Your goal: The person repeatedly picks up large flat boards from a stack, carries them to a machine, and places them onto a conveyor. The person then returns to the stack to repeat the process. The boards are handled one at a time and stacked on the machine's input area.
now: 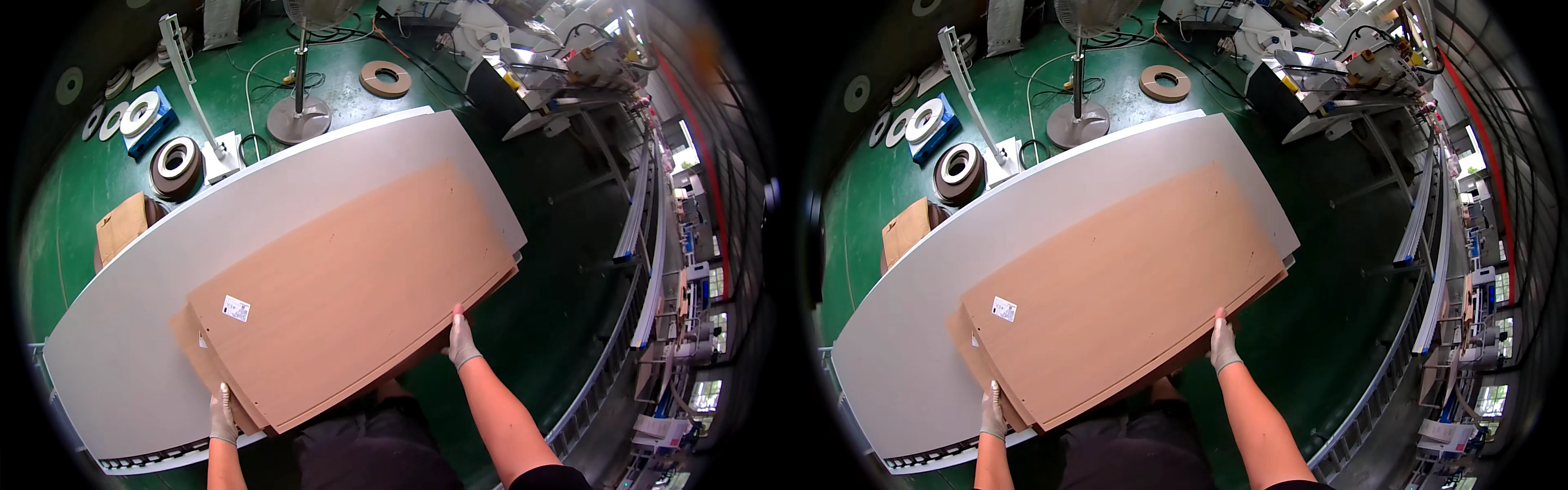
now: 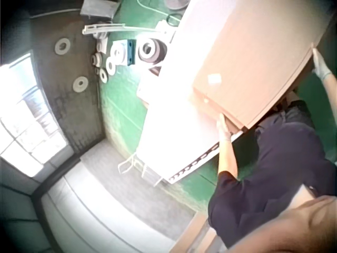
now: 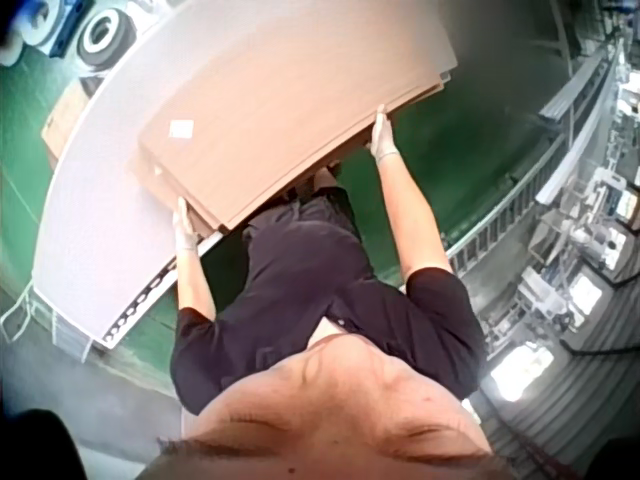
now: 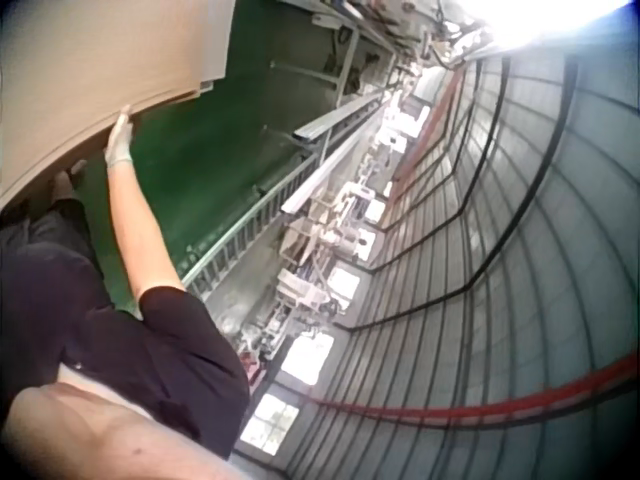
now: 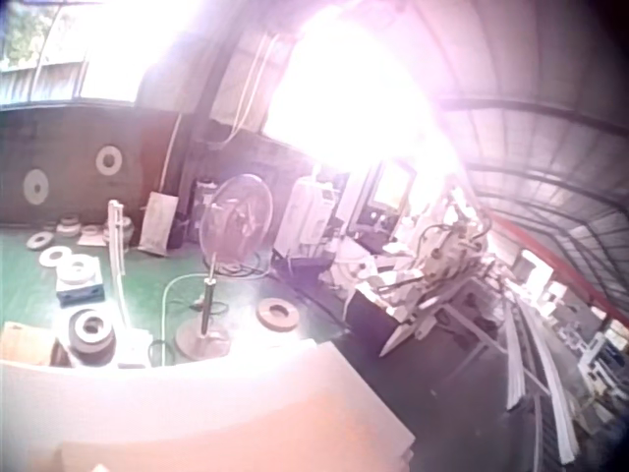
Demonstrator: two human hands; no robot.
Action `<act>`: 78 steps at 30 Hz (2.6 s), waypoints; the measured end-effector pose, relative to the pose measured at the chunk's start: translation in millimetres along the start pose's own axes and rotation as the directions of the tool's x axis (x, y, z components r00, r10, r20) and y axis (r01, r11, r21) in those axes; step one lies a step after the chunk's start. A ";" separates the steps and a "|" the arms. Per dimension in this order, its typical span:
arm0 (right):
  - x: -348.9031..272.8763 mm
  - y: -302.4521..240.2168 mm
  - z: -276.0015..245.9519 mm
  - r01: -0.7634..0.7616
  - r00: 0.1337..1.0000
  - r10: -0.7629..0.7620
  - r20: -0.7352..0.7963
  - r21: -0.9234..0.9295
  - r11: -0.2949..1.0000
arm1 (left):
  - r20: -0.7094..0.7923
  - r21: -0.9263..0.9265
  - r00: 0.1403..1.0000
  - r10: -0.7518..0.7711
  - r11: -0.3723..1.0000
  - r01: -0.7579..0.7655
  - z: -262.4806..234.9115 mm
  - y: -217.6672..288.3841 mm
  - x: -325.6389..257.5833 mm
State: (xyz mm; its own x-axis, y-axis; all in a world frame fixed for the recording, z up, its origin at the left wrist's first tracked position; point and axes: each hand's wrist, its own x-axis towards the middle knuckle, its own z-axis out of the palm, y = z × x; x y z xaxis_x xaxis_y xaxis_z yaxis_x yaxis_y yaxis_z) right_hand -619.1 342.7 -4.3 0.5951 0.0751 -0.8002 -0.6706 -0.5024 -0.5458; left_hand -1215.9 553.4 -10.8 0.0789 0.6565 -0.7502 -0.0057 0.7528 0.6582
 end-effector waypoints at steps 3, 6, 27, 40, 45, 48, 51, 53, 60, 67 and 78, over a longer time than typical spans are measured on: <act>52.8 -36.2 -16.2 0.113 0.993 -0.112 0.022 -0.047 0.992 | -0.015 0.037 1.000 -0.001 0.999 0.002 50.3 -5.1 -2.0; 87.8 -87.4 -30.7 0.168 0.985 -0.170 -0.009 -0.101 0.980 | 0.002 0.048 0.991 0.132 0.990 -0.132 106.7 -16.5 -2.0; 166.1 -45.9 -314.0 0.650 0.760 -0.496 0.420 -0.504 0.569 | -0.513 0.806 0.534 0.673 0.590 0.031 357.6 -11.5 46.1; 200.0 -6.6 -778.3 -0.055 0.799 0.254 -0.545 0.355 0.933 | 0.003 0.972 0.791 0.612 -0.187 0.141 963.8 50.9 18.4; 238.5 -133.0 -771.3 0.343 0.810 -0.499 -0.308 -0.441 0.829 | -0.097 0.973 0.795 0.598 -0.110 0.201 1053.0 59.5 40.3; 269.5 -187.8 -740.1 0.329 0.777 -0.527 -0.344 -0.492 0.806 | -0.120 0.956 0.790 0.601 -0.145 0.255 1057.8 69.5 56.8; 304.0 -223.1 -719.9 0.327 0.849 -0.418 -0.323 -0.299 0.896 | -0.110 0.955 0.771 0.628 -0.148 0.257 1048.7 64.3 77.5; 320.6 -229.1 -721.8 0.298 0.859 -0.466 -0.212 -0.534 0.791 | -0.032 0.943 0.634 0.772 -0.188 0.276 1041.1 49.8 89.3; 491.2 -293.9 -761.9 0.190 0.943 -0.333 -0.011 -0.803 0.564 | -0.280 0.923 0.699 0.658 -0.016 0.385 1056.5 48.0 119.1; 681.8 -611.4 -702.8 0.746 0.564 -0.741 0.364 -0.610 0.268 | -0.504 0.864 0.735 0.455 0.273 0.423 1189.0 -23.8 26.5; 673.1 -1071.6 -424.5 0.937 -0.260 -0.864 0.432 -0.106 -0.334 | -0.641 0.646 0.681 0.353 0.728 0.230 1217.6 -127.0 -116.0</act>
State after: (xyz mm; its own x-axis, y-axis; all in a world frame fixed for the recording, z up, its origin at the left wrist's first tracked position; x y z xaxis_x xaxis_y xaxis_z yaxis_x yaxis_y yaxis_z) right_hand 688.1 566.0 147.5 0.2332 0.7867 0.5716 0.8282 0.1474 -0.5407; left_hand -10.5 323.7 69.5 -0.5875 0.7438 -0.3188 0.6577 0.6684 0.3473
